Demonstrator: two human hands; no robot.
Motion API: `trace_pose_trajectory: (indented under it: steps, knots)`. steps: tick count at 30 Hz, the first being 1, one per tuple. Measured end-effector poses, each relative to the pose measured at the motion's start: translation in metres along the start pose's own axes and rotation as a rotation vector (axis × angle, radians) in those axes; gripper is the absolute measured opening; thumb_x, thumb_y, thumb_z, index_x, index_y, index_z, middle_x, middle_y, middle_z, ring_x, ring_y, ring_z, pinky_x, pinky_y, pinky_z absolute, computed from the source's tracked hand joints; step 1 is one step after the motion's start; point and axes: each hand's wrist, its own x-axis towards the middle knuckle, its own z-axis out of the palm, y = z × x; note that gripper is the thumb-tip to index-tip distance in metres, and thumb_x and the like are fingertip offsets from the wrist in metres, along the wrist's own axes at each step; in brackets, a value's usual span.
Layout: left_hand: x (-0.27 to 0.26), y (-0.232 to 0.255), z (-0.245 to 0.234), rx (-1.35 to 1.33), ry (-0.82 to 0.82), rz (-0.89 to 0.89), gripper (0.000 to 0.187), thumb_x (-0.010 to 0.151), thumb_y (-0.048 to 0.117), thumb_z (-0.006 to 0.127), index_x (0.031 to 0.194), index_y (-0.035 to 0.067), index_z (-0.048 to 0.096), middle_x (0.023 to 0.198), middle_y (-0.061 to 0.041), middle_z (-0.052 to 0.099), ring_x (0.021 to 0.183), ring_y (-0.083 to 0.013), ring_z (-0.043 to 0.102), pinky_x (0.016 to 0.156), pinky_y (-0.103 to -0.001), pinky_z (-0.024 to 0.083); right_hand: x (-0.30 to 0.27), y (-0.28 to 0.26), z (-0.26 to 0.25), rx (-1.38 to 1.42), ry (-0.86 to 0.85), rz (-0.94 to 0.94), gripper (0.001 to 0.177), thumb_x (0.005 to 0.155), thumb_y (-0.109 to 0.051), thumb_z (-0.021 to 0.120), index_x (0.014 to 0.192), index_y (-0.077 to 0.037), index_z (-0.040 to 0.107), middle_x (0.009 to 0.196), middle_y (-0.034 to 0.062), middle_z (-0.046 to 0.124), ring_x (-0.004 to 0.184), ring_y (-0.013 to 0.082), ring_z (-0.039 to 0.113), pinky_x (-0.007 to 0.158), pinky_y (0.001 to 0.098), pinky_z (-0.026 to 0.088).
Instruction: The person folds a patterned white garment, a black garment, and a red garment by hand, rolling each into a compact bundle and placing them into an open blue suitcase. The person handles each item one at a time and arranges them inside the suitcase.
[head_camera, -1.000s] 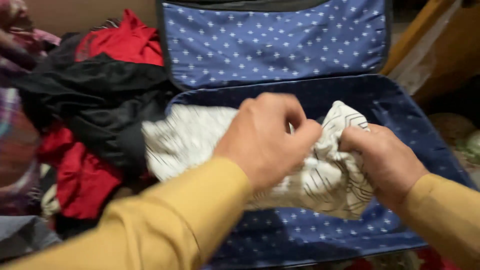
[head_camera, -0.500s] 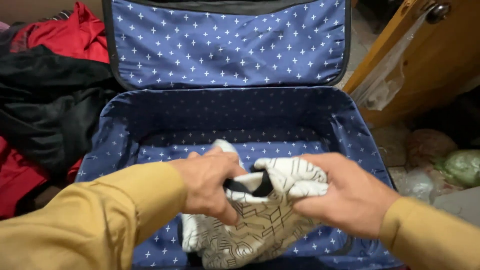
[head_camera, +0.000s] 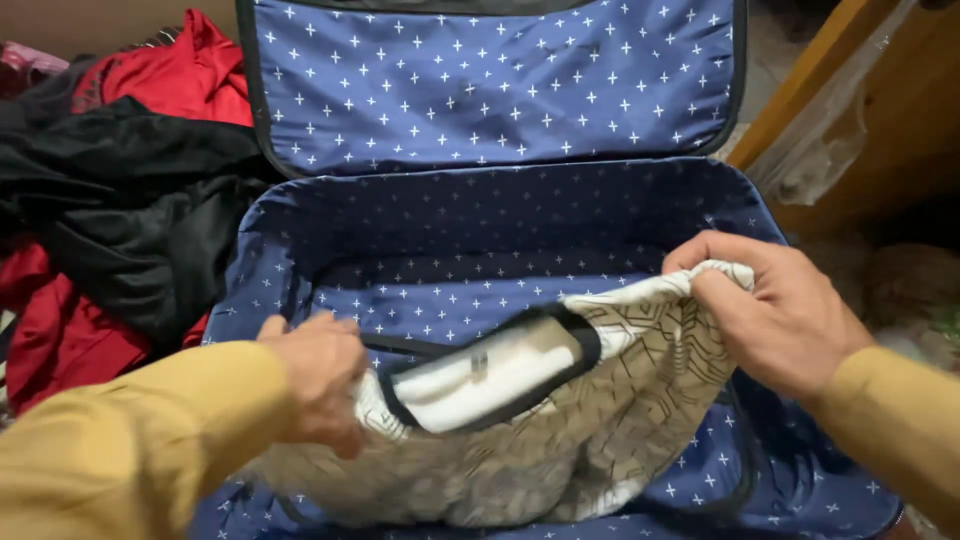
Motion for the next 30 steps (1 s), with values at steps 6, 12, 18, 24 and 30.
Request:
trace_pose_trajectory:
  steps: [6,12,18,24,30]
  knots:
    - [0.006,-0.058,0.037,-0.837,0.057,-0.004,0.035,0.082,0.023,0.076,0.078,-0.004,0.053,0.083,-0.023,0.061,0.085,-0.0454,0.061,0.072,-0.049,0.053,-0.007,-0.010,0.017,0.177,-0.026,0.081,0.025,0.094,-0.030,0.060,0.105,-0.012,0.073,0.084,0.0024,0.074,0.072,0.0078,0.064,0.063,0.0269,0.053]
    - [-0.013,-0.021,0.023,-0.635,0.085,-0.089,0.091,0.074,0.037,0.087,0.146,0.018,0.034,0.142,-0.011,0.053,0.130,-0.0268,0.055,0.109,-0.035,0.044,-0.010,-0.041,0.030,0.140,-0.302,0.037,0.028,0.099,-0.033,0.063,0.121,-0.021,0.074,0.101,0.0016,0.078,0.086,0.0127,0.066,0.069,0.0286,0.061]
    - [-0.021,0.025,-0.010,-0.511,0.159,0.065,0.134,0.060,0.035,0.095,0.165,0.037,0.013,0.170,-0.003,0.012,0.157,-0.0273,0.016,0.123,-0.040,0.026,-0.015,-0.071,0.037,0.027,-0.560,0.051,0.024,0.095,-0.031,0.062,0.110,-0.019,0.076,0.077,0.0033,0.068,0.067,0.0125,0.055,0.057,0.0314,0.046]
    - [-0.016,0.048,-0.028,-0.287,0.138,0.261,0.083,0.061,0.032,0.093,0.138,0.029,0.060,0.154,-0.009,0.041,0.136,-0.0354,0.047,0.111,-0.045,0.039,-0.021,-0.074,0.034,0.219,-0.663,-0.095,0.024,0.102,-0.026,0.064,0.118,-0.012,0.075,0.076,0.0019,0.053,0.064,0.0134,0.041,0.054,0.0315,0.035]
    - [-0.013,0.032,-0.016,-0.365,0.049,0.118,0.053,0.070,0.029,0.080,0.121,0.019,0.071,0.097,-0.012,0.078,0.094,-0.0316,0.076,0.091,-0.041,0.058,-0.015,-0.057,0.022,0.216,-0.331,-0.283,0.028,0.103,-0.033,0.059,0.113,-0.015,0.079,0.085,-0.0044,0.076,0.076,0.0055,0.068,0.065,0.0258,0.059]
